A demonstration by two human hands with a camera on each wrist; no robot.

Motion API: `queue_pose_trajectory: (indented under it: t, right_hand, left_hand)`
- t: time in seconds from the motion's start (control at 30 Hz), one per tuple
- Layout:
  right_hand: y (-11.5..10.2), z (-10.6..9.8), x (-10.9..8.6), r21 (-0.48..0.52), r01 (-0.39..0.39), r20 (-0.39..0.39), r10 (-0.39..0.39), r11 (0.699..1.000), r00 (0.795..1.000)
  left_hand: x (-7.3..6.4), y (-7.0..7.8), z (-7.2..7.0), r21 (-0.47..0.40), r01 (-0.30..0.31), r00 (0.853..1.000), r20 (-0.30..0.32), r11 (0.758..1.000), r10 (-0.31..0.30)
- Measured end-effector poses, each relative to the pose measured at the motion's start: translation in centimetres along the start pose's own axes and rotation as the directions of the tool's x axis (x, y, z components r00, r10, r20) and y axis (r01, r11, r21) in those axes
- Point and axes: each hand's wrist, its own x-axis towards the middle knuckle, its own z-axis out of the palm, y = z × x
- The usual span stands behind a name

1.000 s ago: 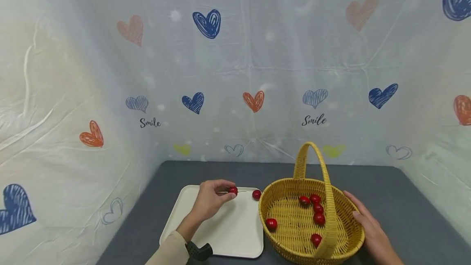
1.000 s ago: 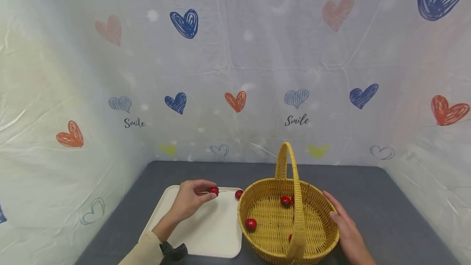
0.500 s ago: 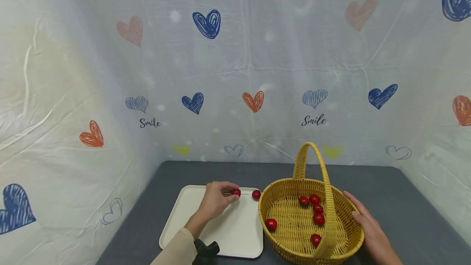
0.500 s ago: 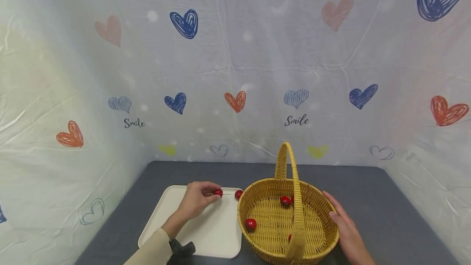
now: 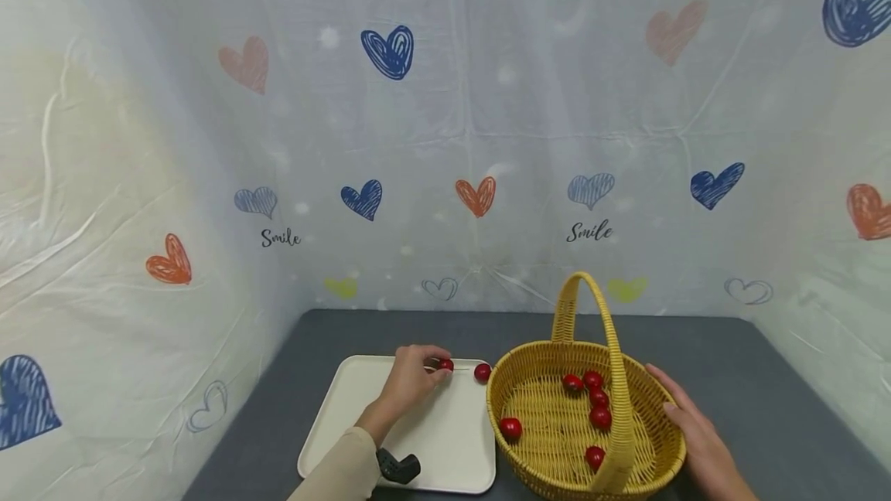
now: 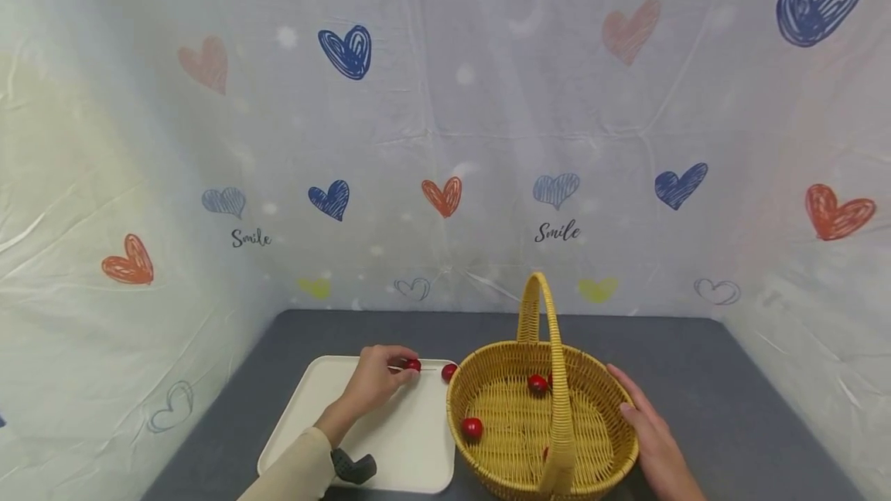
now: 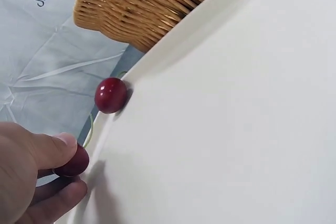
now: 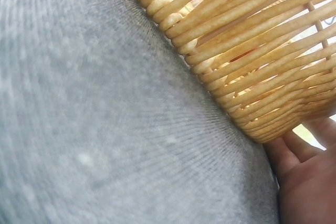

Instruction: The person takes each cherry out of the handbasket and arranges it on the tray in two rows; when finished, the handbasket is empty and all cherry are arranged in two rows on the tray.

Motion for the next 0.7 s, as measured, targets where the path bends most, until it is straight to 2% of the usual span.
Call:
queue_pose_trajectory:
  t: [0.23,0.4,0.7]
  right_hand:
    - [-0.1,0.0,0.1,0.015,-0.034,0.011,0.034,0.999,0.999]
    - [-0.2,0.1,0.1,-0.002,-0.018,0.007,0.018,1.0,1.0]
    - [-0.1,0.1,-0.1,0.02,-0.005,0.011,0.004,1.0,1.0]
  left_hand:
    - [0.2,-0.4,0.4,0.045,-0.008,0.999,0.033,0.999,0.007]
    - [-0.1,-0.6,0.3,0.065,-0.028,0.999,0.04,0.997,0.025]
    - [-1.1,0.2,-0.4,0.108,-0.056,0.997,-0.042,0.993,0.061]
